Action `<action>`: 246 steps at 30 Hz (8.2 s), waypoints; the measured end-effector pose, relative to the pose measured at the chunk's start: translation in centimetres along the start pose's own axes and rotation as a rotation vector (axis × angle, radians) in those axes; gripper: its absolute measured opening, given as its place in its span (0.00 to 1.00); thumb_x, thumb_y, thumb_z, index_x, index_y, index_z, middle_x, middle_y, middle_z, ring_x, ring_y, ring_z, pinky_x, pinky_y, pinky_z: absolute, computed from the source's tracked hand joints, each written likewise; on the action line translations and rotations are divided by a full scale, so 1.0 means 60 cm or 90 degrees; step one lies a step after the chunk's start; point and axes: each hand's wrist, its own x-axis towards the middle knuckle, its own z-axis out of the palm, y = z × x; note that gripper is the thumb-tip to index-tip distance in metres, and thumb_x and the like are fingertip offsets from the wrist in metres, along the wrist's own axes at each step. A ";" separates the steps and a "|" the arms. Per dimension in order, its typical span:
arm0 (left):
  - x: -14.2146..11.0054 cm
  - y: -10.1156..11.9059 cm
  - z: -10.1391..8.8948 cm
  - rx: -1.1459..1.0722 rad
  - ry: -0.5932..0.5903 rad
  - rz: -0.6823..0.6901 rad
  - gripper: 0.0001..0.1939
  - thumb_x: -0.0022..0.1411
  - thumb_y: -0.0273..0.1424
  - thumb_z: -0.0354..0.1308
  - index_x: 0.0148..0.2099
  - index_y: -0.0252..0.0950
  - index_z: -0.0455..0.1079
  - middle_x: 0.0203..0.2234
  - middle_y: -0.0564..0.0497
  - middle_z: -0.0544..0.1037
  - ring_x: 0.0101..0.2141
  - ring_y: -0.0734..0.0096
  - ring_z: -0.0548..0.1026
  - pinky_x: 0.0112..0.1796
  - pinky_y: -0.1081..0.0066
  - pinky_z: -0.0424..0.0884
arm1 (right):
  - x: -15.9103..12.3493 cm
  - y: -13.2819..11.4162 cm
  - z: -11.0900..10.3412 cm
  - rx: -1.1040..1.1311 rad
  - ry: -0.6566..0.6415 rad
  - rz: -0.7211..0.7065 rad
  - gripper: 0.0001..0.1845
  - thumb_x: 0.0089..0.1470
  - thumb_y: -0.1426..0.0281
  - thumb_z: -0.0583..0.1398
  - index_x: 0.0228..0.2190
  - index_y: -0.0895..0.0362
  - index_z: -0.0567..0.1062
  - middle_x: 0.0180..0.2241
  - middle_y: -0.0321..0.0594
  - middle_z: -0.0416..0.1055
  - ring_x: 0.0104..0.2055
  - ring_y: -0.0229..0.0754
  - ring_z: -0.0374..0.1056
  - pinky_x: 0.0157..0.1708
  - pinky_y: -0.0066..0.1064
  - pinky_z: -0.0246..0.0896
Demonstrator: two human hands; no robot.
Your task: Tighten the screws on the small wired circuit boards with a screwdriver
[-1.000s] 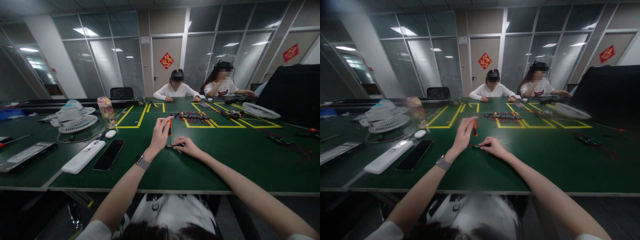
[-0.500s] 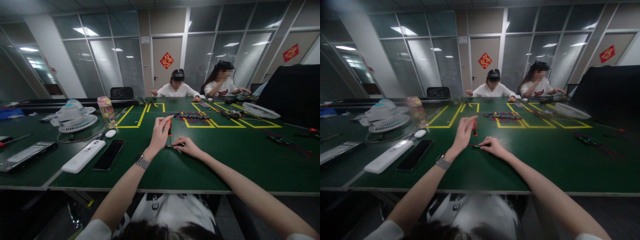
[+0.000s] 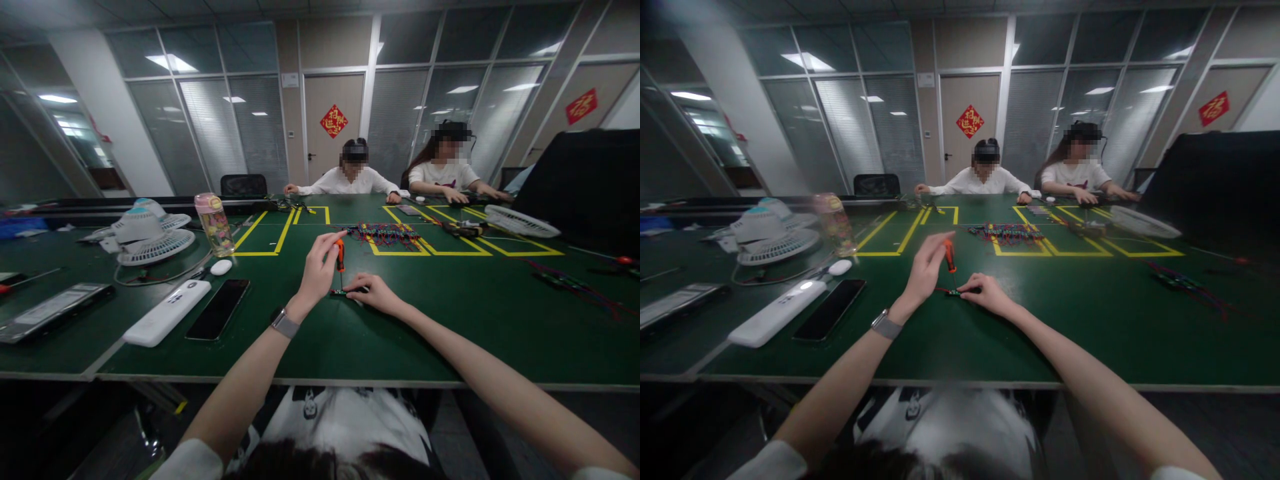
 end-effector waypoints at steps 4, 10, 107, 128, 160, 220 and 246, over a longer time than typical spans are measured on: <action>0.000 0.002 -0.003 -0.006 0.019 -0.009 0.14 0.68 0.30 0.46 0.51 0.38 0.68 0.47 0.47 0.73 0.48 0.68 0.71 0.50 0.67 0.66 | 0.000 -0.002 -0.001 0.004 -0.005 -0.001 0.09 0.50 0.66 0.64 0.35 0.55 0.81 0.31 0.42 0.74 0.36 0.43 0.69 0.41 0.35 0.63; -0.002 0.008 -0.003 0.065 0.068 -0.002 0.09 0.62 0.33 0.56 0.43 0.38 0.73 0.34 0.50 0.73 0.36 0.71 0.72 0.41 0.71 0.68 | 0.000 -0.003 -0.001 0.003 -0.003 0.000 0.09 0.50 0.67 0.64 0.35 0.56 0.81 0.31 0.42 0.73 0.35 0.43 0.69 0.40 0.34 0.62; -0.004 0.007 0.003 0.054 0.054 0.017 0.12 0.66 0.31 0.50 0.49 0.38 0.70 0.38 0.49 0.74 0.38 0.71 0.72 0.42 0.71 0.68 | -0.001 -0.009 -0.002 -0.004 -0.006 0.004 0.10 0.51 0.66 0.63 0.36 0.55 0.81 0.30 0.41 0.73 0.34 0.41 0.68 0.38 0.33 0.62; -0.005 0.006 0.000 0.077 0.047 0.015 0.14 0.67 0.30 0.48 0.52 0.40 0.69 0.41 0.48 0.71 0.42 0.71 0.71 0.45 0.70 0.67 | -0.001 -0.014 -0.005 -0.002 -0.011 0.006 0.10 0.51 0.68 0.63 0.36 0.56 0.81 0.31 0.42 0.74 0.34 0.42 0.68 0.40 0.34 0.62; -0.004 0.003 0.001 0.041 0.024 0.000 0.17 0.69 0.30 0.44 0.56 0.39 0.65 0.45 0.47 0.71 0.46 0.70 0.70 0.49 0.69 0.65 | 0.000 -0.009 -0.001 0.004 -0.007 0.004 0.10 0.50 0.69 0.64 0.36 0.57 0.81 0.31 0.43 0.73 0.34 0.42 0.68 0.39 0.34 0.62; -0.004 0.007 -0.001 -0.014 -0.016 0.039 0.16 0.67 0.29 0.47 0.56 0.39 0.66 0.46 0.47 0.74 0.47 0.70 0.71 0.49 0.68 0.65 | -0.001 -0.012 -0.003 0.007 -0.001 -0.001 0.10 0.51 0.67 0.63 0.36 0.56 0.81 0.30 0.42 0.74 0.34 0.42 0.68 0.39 0.34 0.63; -0.005 0.007 -0.001 0.023 -0.018 0.043 0.17 0.68 0.29 0.45 0.57 0.40 0.66 0.46 0.47 0.72 0.48 0.70 0.70 0.49 0.68 0.65 | 0.000 -0.004 0.000 -0.004 -0.002 0.001 0.09 0.51 0.67 0.64 0.35 0.55 0.81 0.30 0.41 0.74 0.34 0.42 0.69 0.39 0.34 0.63</action>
